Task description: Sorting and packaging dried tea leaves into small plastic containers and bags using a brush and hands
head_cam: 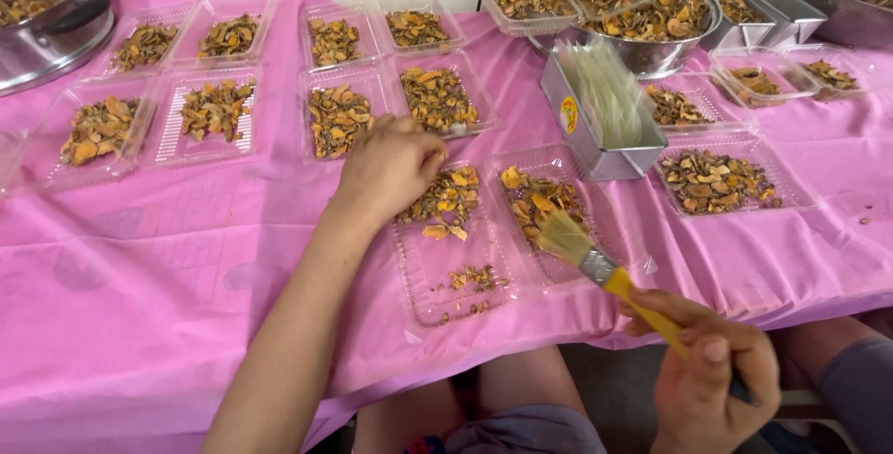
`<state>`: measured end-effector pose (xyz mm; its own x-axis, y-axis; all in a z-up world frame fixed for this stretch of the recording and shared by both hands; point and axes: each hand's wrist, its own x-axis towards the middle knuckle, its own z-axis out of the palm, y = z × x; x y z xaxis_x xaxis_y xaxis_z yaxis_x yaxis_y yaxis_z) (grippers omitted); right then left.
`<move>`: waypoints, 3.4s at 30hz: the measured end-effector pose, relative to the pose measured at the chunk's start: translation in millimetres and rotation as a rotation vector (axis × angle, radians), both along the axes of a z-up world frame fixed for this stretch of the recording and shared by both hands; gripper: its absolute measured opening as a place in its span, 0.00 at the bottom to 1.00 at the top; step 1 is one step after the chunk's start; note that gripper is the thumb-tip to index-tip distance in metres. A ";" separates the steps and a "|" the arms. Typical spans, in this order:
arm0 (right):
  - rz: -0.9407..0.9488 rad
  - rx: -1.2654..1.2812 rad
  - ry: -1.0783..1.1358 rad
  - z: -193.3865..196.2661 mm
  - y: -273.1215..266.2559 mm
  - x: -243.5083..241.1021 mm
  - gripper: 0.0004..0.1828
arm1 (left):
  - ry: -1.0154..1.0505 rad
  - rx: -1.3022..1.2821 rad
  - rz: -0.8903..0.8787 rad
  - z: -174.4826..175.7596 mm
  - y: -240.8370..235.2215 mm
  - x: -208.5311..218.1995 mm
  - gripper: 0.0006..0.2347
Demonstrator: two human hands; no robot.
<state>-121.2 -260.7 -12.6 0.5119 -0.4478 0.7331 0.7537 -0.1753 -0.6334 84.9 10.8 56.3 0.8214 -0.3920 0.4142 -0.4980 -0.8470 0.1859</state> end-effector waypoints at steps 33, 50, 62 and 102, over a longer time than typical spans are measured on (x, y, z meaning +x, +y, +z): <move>0.250 0.679 0.148 -46.9 -97.4 78.4 0.14 | 0.530 0.288 -0.442 -22.0 -31.4 -53.2 0.03; 0.238 0.677 0.107 -51.9 -99.7 87.3 0.14 | 0.488 0.330 -0.321 -7.0 -33.2 -60.1 0.12; 0.240 0.668 0.114 -54.5 -98.4 80.4 0.17 | 0.431 0.333 -0.360 -23.0 -36.4 -56.4 0.03; 0.215 -0.174 -0.166 3.9 39.0 32.6 0.15 | 0.610 -0.621 -0.382 1.0 -1.0 -21.1 0.05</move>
<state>-88.6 -221.6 -8.7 0.4484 -0.2029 0.8705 0.8756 -0.0958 -0.4734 63.8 9.8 57.3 0.8267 -0.5328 0.1806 -0.3889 -0.3093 0.8678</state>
